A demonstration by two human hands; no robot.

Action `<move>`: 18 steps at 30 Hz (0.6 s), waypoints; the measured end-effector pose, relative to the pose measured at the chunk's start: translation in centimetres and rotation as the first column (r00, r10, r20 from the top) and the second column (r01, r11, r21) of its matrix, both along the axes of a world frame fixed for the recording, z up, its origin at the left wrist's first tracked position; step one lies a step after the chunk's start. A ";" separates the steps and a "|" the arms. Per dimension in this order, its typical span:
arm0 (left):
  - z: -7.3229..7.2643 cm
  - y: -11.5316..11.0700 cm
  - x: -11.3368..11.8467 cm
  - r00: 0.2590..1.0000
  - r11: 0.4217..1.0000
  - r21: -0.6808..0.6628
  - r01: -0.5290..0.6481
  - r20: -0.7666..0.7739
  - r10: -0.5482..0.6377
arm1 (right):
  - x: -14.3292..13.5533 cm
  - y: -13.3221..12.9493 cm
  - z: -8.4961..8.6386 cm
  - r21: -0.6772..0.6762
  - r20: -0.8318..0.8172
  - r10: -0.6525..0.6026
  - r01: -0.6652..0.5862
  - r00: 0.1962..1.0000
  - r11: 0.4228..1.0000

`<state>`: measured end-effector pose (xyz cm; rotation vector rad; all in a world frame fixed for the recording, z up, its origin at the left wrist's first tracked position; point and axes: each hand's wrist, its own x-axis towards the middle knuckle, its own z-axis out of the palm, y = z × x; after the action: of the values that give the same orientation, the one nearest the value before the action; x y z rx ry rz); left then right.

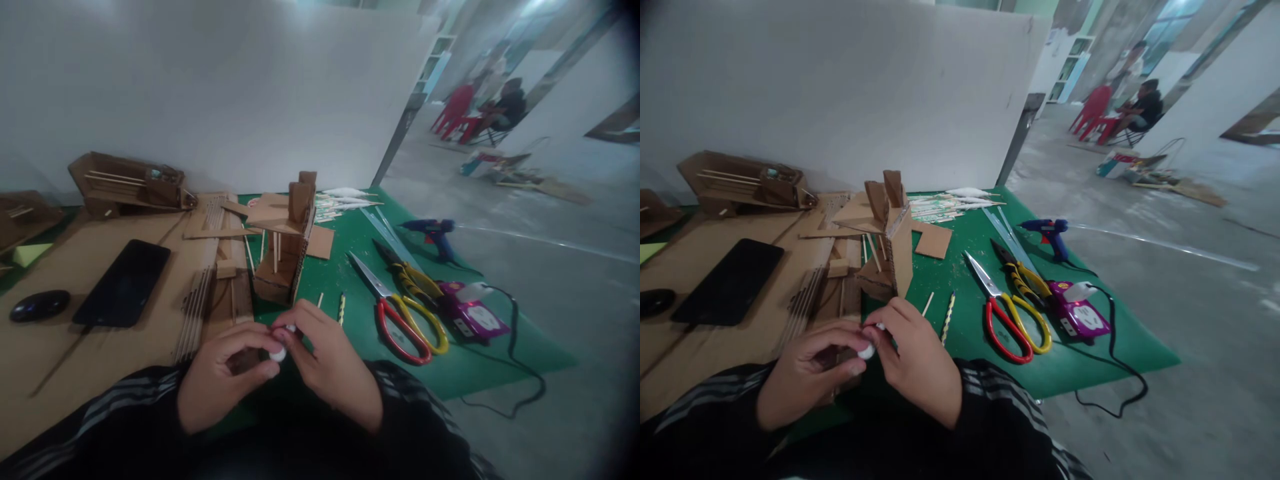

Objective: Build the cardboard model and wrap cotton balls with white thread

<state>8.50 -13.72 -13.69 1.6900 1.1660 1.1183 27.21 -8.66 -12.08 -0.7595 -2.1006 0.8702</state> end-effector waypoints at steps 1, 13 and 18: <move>0.0 0.0 0.0 1.000 1.000 0.012 -0.002 -0.006 0.002 | -0.1 0.0 0.0 0.002 -0.001 -0.011 0.011 1.000 1.000; -0.5 0.0 0.5 0.943 0.997 -0.074 0.037 0.334 -0.010 | -0.8 -0.2 -1.0 -0.024 -0.005 -0.154 0.154 0.988 0.988; -0.3 -0.3 0.4 0.955 0.994 -0.088 0.058 0.294 -0.030 | -1.4 -0.5 -1.5 0.006 0.028 -0.203 0.203 0.979 0.979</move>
<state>8.92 -13.97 -13.95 1.4134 0.9737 1.2175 25.85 -9.14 -13.54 -0.9708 -2.0063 0.7488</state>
